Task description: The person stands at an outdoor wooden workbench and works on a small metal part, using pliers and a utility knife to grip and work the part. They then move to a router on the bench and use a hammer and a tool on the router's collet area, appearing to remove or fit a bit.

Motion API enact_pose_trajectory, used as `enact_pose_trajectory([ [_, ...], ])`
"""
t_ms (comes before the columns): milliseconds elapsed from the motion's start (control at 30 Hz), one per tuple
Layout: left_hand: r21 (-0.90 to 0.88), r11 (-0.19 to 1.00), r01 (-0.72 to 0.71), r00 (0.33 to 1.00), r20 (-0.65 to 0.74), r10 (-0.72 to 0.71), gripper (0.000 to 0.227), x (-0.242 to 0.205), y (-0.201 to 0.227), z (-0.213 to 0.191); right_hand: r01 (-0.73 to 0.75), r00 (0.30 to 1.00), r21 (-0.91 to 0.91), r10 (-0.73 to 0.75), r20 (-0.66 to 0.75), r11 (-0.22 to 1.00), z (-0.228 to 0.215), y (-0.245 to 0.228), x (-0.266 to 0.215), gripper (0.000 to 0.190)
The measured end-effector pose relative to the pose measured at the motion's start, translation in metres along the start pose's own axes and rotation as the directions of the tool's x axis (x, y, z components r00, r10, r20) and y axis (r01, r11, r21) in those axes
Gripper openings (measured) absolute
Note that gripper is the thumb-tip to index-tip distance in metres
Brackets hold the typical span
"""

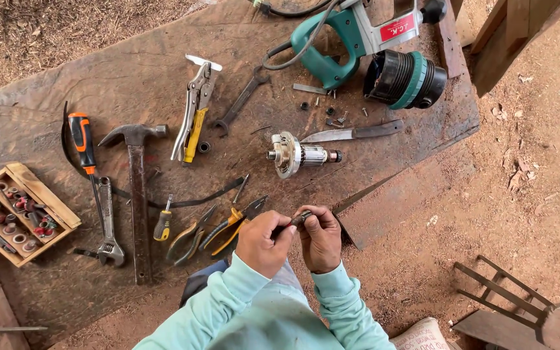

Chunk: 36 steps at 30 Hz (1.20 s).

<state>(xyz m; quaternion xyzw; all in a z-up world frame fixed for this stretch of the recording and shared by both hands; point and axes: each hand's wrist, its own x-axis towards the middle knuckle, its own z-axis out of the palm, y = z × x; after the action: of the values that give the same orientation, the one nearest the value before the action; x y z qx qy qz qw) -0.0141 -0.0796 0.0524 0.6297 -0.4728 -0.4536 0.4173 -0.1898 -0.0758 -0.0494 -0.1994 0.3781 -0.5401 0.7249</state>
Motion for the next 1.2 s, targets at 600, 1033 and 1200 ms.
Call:
enact_pose_trajectory([
  [600,0.136,0.949,-0.284,0.935,-0.179,0.306,0.019,-0.012,-0.019,0.008,-0.072,0.997,-0.005,0.072,-0.009,0.997,0.038,-0.005,-0.001,0.032],
  [1033,0.77,0.607,-0.196,0.955,0.01,0.296,0.054,-0.037,-0.075,-0.037,-0.02,0.994,-0.675,-0.06,-0.095,0.738,0.016,-0.007,-0.011,0.022],
  [1200,0.862,0.498,-0.094,0.982,0.0,0.187,0.067,-0.049,-0.107,-0.041,0.382,0.881,-0.889,-0.39,0.267,0.254,0.029,-0.007,0.011,0.028],
])
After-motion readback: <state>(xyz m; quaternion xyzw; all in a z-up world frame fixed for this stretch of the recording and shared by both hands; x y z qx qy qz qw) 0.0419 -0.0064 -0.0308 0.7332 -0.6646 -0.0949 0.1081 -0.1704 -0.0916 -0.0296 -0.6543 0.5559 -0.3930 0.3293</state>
